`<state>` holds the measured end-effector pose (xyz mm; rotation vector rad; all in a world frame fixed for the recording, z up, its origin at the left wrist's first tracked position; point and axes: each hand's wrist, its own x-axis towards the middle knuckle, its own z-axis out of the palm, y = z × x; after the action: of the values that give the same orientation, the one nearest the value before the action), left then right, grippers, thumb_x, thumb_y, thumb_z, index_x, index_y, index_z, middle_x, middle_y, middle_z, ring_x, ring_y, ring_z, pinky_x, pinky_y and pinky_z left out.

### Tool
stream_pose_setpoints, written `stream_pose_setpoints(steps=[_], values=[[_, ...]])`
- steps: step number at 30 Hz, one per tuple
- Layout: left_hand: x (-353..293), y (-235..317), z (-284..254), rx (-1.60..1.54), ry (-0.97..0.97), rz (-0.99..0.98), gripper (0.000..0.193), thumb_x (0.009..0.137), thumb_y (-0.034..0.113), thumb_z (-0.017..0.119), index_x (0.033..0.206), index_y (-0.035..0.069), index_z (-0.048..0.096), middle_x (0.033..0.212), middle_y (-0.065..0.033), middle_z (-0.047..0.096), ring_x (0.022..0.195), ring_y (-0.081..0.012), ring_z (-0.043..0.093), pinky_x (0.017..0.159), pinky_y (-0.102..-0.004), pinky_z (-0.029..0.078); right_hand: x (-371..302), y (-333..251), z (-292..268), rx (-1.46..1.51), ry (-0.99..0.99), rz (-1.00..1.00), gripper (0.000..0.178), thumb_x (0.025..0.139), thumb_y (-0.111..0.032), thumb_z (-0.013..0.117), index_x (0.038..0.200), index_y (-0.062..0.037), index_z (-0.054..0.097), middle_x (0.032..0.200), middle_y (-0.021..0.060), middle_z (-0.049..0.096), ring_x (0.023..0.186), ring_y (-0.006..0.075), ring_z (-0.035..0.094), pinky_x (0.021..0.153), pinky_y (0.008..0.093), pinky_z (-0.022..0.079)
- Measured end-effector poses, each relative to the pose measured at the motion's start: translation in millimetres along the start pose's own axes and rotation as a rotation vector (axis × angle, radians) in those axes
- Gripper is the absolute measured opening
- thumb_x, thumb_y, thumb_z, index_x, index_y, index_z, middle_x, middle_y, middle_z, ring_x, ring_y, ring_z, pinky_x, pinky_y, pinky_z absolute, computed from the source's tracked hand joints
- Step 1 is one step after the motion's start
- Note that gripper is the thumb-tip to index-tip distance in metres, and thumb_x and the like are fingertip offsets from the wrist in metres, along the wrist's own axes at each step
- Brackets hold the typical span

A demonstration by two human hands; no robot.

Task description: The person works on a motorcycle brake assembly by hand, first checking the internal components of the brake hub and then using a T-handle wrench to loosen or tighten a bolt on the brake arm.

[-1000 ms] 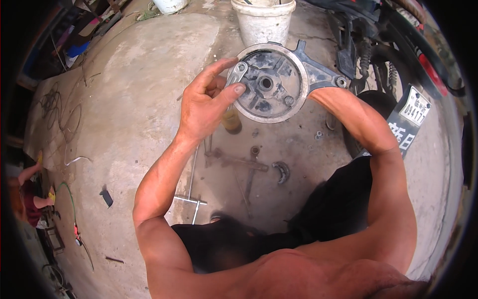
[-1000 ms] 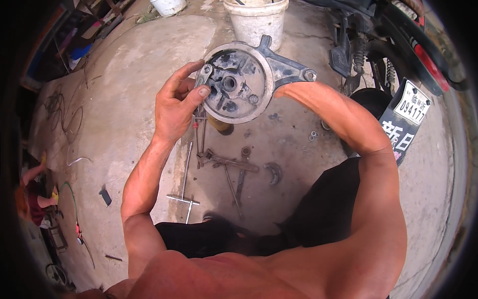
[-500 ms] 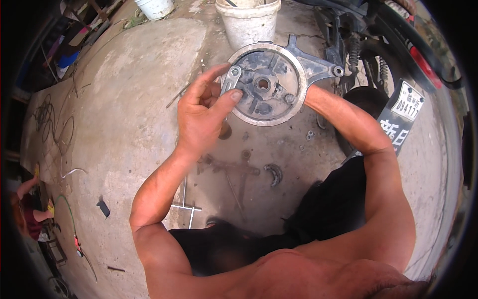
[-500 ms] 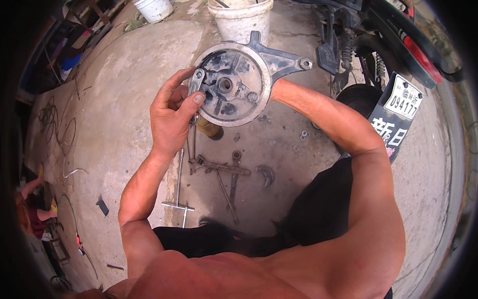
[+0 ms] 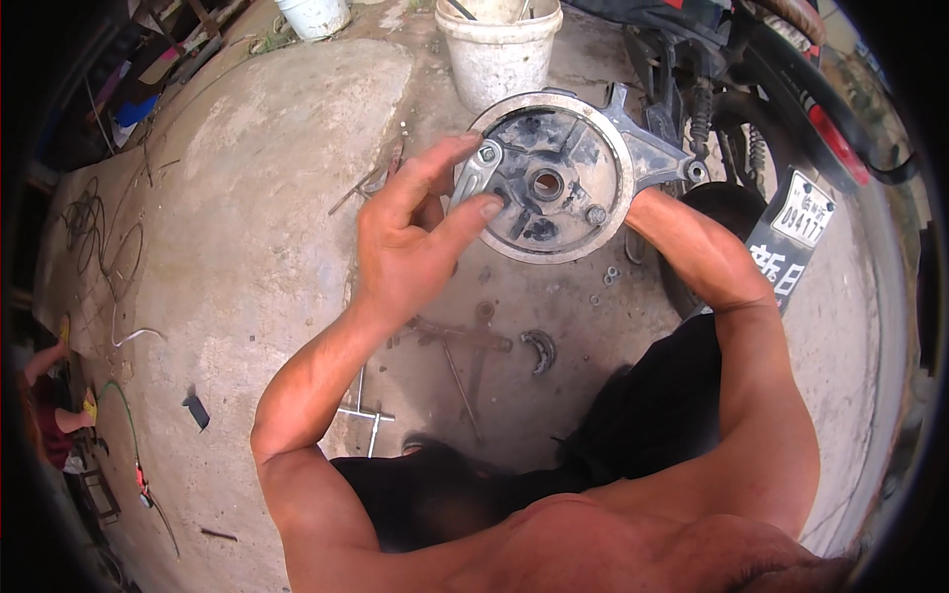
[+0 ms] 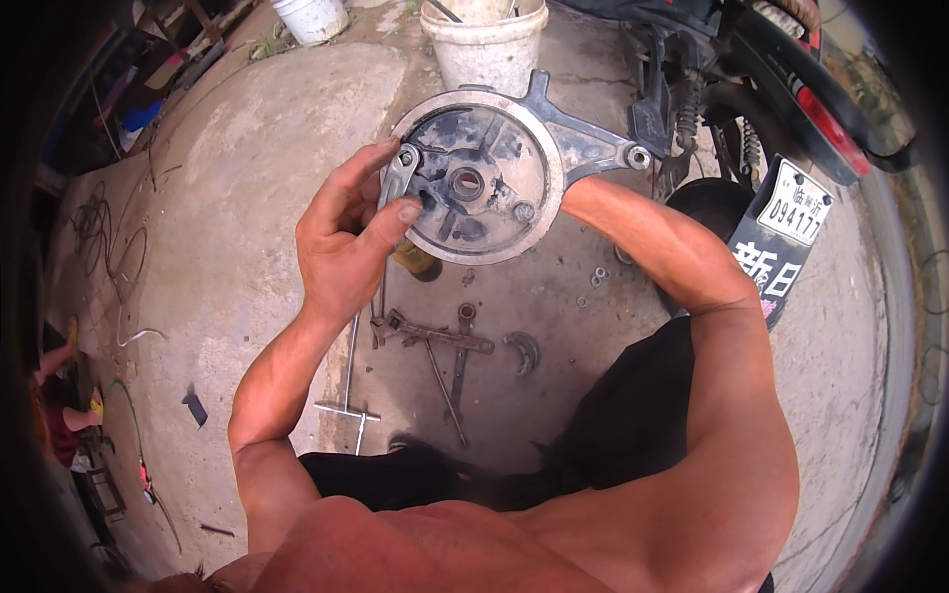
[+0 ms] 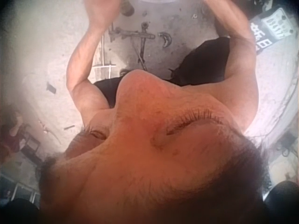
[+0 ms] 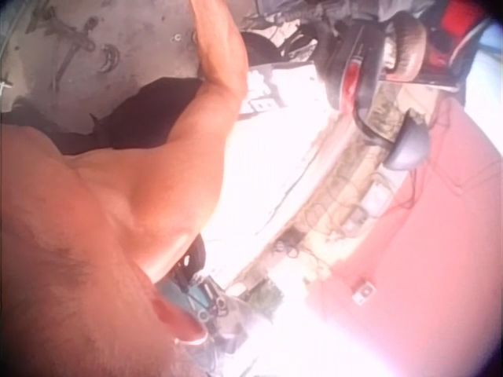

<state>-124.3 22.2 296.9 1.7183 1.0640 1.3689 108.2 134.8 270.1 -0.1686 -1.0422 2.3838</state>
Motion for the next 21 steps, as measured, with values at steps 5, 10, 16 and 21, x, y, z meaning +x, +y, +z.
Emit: stream_pose_setpoints(steps=[5,10,16,21], values=[[2.3,6.9,-1.8,0.039,0.036,0.162,0.048,0.081,0.006,0.081,0.127,0.008,0.068,0.087,-0.0015,0.066,0.058,-0.0034,0.044,0.052,-0.0209,0.038,-3.6,-3.8,-1.0,-0.012,-0.025,0.014,0.034,0.099,-0.019,0.061,0.126,0.0005,0.063,0.121,0.0124,0.068,0.104,0.0197,0.067,0.091,0.0340,0.057],[7.2,19.1,-14.9,0.380,-0.034,0.392,0.048,0.081,0.009,0.081,0.128,0.010,0.068,0.084,-0.0072,0.066,0.061,-0.0142,0.055,0.056,-0.0285,0.047,-5.2,-5.4,-2.6,-0.127,-0.017,-0.005,0.033,0.098,-0.018,0.063,0.125,0.0004,0.063,0.120,0.0119,0.069,0.103,0.0185,0.067,0.090,0.0327,0.057],[12.8,18.7,-25.2,0.367,-0.139,0.384,0.045,0.083,0.008,0.079,0.126,0.010,0.068,0.086,-0.0083,0.068,0.067,-0.0178,0.062,0.062,-0.0304,0.051,4.9,-3.6,-19.0,-0.702,0.189,-0.128,0.023,0.091,-0.008,0.069,0.113,-0.0003,0.070,0.105,0.0066,0.072,0.091,0.0121,0.068,0.080,0.0271,0.058],[14.2,23.1,-24.0,0.369,-0.149,0.335,0.043,0.083,0.007,0.078,0.125,0.009,0.068,0.093,-0.0099,0.071,0.073,-0.0181,0.066,0.066,-0.0295,0.054,19.2,0.1,-36.8,-0.626,0.225,-0.094,0.025,0.091,-0.012,0.067,0.113,0.0010,0.069,0.106,0.0084,0.071,0.093,0.0144,0.068,0.082,0.0291,0.057]])
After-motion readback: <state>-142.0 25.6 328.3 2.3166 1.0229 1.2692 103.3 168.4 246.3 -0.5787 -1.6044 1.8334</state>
